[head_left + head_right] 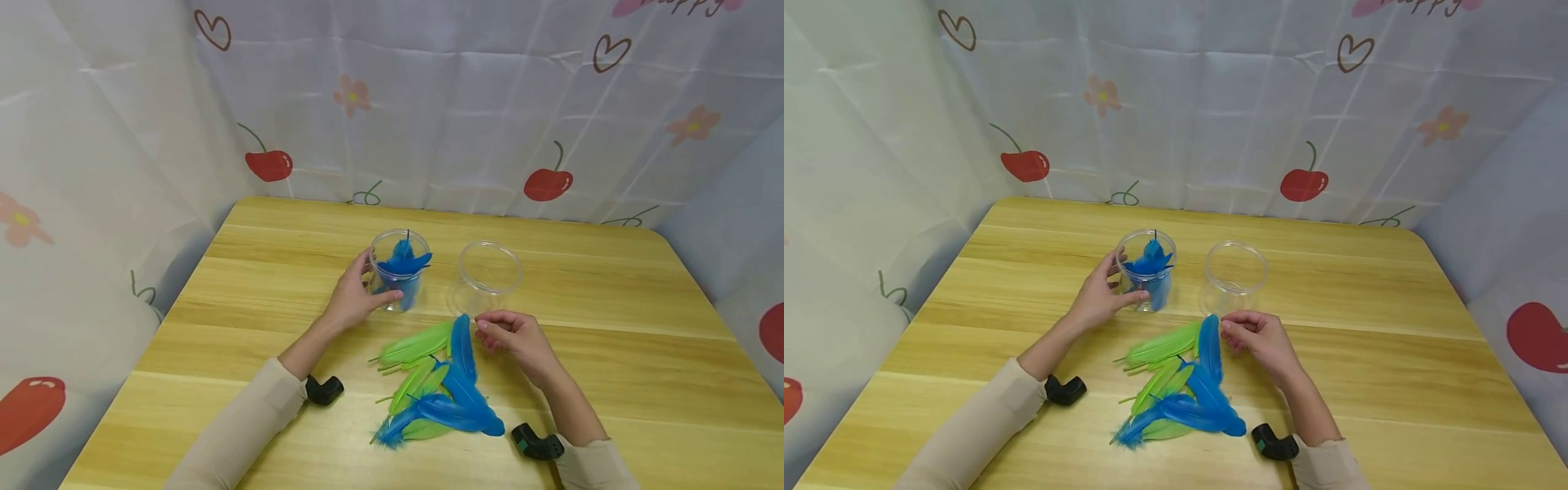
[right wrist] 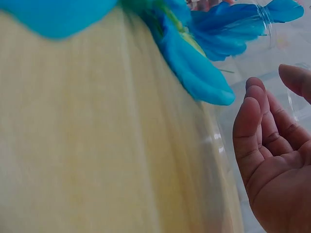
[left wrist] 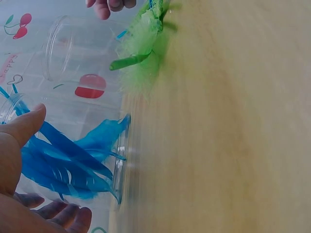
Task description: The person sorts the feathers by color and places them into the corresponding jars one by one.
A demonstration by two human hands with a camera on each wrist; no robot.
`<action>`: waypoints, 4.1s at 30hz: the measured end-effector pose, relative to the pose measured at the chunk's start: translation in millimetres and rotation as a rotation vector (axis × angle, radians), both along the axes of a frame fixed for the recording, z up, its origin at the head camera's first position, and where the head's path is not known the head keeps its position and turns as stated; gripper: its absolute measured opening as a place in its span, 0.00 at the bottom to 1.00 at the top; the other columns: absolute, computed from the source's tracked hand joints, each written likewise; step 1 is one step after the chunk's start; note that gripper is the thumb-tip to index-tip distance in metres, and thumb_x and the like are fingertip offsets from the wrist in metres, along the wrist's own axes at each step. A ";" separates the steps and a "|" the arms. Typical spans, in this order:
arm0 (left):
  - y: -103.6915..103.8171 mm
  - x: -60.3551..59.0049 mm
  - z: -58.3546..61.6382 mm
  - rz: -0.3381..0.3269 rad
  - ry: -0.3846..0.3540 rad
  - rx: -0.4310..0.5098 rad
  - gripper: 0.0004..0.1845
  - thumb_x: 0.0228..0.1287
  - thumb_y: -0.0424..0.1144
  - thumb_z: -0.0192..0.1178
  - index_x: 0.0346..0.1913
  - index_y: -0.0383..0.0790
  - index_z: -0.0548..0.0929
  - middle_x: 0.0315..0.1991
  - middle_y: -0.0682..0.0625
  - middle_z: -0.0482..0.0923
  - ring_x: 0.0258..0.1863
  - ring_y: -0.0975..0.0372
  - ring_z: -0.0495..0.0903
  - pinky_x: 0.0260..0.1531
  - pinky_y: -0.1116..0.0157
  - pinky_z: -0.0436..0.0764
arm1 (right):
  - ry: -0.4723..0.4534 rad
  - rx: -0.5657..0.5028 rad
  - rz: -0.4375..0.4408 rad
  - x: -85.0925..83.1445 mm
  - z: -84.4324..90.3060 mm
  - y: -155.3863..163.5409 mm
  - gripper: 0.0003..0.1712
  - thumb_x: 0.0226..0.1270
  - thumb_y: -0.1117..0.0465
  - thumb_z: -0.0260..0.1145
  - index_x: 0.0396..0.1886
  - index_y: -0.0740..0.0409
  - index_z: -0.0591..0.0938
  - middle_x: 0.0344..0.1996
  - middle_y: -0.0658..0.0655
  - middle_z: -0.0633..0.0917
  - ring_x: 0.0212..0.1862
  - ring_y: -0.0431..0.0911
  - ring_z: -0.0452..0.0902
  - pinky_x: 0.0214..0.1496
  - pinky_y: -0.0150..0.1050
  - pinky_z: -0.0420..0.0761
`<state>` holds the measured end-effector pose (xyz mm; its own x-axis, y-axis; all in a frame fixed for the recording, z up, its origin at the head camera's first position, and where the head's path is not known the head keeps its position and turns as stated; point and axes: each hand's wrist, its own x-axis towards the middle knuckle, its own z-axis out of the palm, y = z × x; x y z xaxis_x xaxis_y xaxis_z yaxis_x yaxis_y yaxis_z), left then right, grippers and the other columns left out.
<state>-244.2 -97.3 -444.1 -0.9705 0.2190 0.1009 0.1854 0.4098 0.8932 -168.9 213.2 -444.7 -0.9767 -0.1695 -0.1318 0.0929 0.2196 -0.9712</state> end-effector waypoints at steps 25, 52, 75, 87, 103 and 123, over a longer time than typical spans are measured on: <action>0.2 -1.1 0.9 -0.013 0.010 0.005 0.53 0.54 0.48 0.75 0.77 0.41 0.54 0.69 0.38 0.64 0.67 0.46 0.66 0.63 0.47 0.71 | -0.130 0.169 0.090 -10.5 -3.5 -5.2 0.24 0.73 0.58 0.63 0.56 0.76 0.77 0.30 0.59 0.86 0.27 0.45 0.76 0.26 0.32 0.78; 0.3 0.4 1.5 -0.002 -0.007 -0.003 0.54 0.54 0.48 0.75 0.77 0.41 0.54 0.70 0.39 0.64 0.67 0.45 0.66 0.63 0.47 0.71 | -0.103 0.226 0.123 -5.3 2.7 -8.6 0.12 0.70 0.60 0.66 0.37 0.69 0.80 0.21 0.54 0.79 0.25 0.45 0.72 0.24 0.32 0.74; 0.2 0.9 2.3 -0.011 0.008 -0.001 0.54 0.54 0.48 0.76 0.77 0.40 0.54 0.69 0.38 0.64 0.66 0.45 0.67 0.63 0.46 0.71 | 0.246 -0.001 -0.093 4.7 39.6 -11.1 0.08 0.70 0.68 0.64 0.30 0.67 0.80 0.20 0.57 0.82 0.22 0.44 0.74 0.23 0.33 0.76; -0.1 -0.4 0.5 -0.012 0.007 -0.005 0.54 0.55 0.49 0.75 0.77 0.40 0.54 0.69 0.38 0.64 0.66 0.45 0.66 0.62 0.46 0.71 | 0.307 -0.122 -0.159 2.6 48.0 -12.1 0.09 0.71 0.68 0.63 0.30 0.71 0.79 0.15 0.53 0.78 0.23 0.42 0.76 0.24 0.32 0.76; -0.6 -0.4 0.2 -0.014 0.010 0.000 0.53 0.54 0.48 0.75 0.77 0.42 0.54 0.69 0.38 0.64 0.66 0.45 0.66 0.63 0.46 0.71 | 0.343 -0.421 -0.229 -5.5 65.4 -24.6 0.07 0.70 0.72 0.62 0.31 0.62 0.82 0.23 0.55 0.87 0.22 0.42 0.80 0.24 0.30 0.80; -0.8 1.4 2.3 -0.005 -0.004 -0.004 0.54 0.54 0.48 0.76 0.78 0.41 0.53 0.69 0.39 0.64 0.67 0.44 0.67 0.62 0.45 0.71 | 0.427 -0.746 -0.346 -27.0 73.0 -44.0 0.09 0.69 0.75 0.61 0.27 0.67 0.78 0.24 0.60 0.87 0.23 0.46 0.83 0.28 0.33 0.84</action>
